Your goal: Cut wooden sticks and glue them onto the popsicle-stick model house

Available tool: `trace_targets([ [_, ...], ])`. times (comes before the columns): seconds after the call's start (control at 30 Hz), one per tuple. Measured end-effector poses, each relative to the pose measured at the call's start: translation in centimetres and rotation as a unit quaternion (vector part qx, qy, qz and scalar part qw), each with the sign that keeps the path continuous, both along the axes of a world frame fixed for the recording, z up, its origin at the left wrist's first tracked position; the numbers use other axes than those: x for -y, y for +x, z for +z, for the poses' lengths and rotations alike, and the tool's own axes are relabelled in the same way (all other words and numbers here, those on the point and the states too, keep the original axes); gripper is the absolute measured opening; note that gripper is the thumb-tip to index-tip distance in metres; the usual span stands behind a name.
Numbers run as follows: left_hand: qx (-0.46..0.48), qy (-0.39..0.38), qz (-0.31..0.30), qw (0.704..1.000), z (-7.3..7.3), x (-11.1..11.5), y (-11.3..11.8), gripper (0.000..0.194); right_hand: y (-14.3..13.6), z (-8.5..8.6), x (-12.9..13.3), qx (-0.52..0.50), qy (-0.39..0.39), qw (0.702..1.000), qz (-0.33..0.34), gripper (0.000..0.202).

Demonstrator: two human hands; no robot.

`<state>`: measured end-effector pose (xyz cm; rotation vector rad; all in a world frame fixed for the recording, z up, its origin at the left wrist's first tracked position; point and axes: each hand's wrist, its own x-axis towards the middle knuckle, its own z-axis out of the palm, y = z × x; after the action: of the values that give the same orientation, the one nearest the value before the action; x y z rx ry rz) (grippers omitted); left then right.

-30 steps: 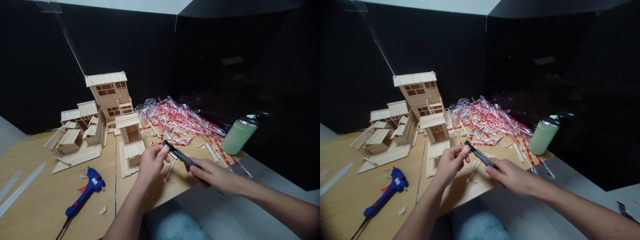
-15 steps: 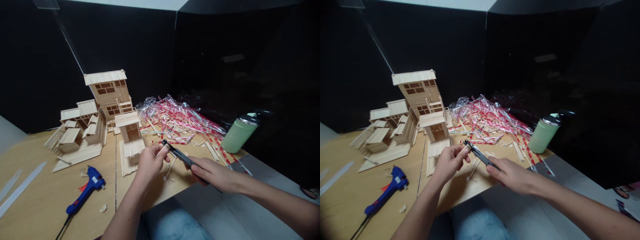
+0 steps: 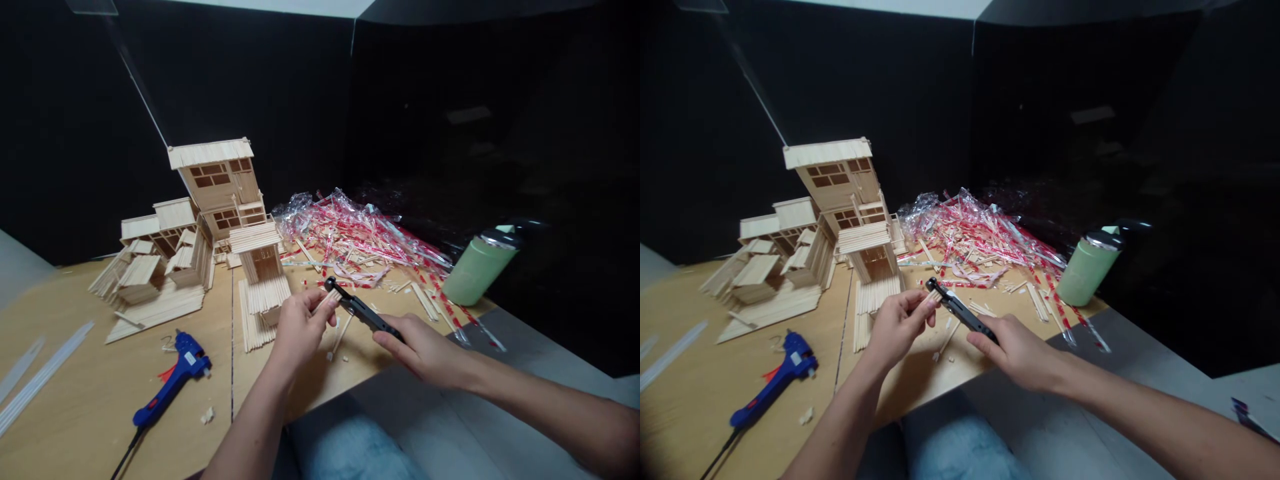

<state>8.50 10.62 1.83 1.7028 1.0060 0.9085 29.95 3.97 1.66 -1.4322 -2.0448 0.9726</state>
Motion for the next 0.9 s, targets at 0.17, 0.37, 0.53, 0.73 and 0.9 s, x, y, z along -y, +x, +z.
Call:
trace_targets([
  [0.17, 0.033, -0.037, -0.014, 0.999, -0.8, -0.2, 0.2, 0.042, 0.2, -1.1, 0.0, -0.169, -0.244, 0.954, -0.041, 0.056],
  [0.37, 0.045, -0.044, -0.008, 0.998, -1.0, -0.3, 0.1, 0.044, 0.7, 0.2, 0.4, -0.081, -0.092, 0.992, 0.036, 0.047],
  [0.53, 0.025, -0.038, 0.012, 0.999, -0.8, -0.1, 0.0, 0.045, 0.5, 1.1, 0.5, 0.017, -0.036, 0.998, 0.052, 0.048],
  [0.73, -0.018, -0.012, 0.023, 0.999, -0.7, 0.1, -0.2, 0.042, 0.4, 1.3, 0.7, 0.012, -0.037, 0.998, 0.048, 0.049],
  [0.9, -0.034, 0.010, 0.030, 0.999, -0.4, 0.2, -0.2, 0.042, 0.4, 1.4, 1.0, 0.058, -0.013, 0.998, 0.036, 0.049],
])
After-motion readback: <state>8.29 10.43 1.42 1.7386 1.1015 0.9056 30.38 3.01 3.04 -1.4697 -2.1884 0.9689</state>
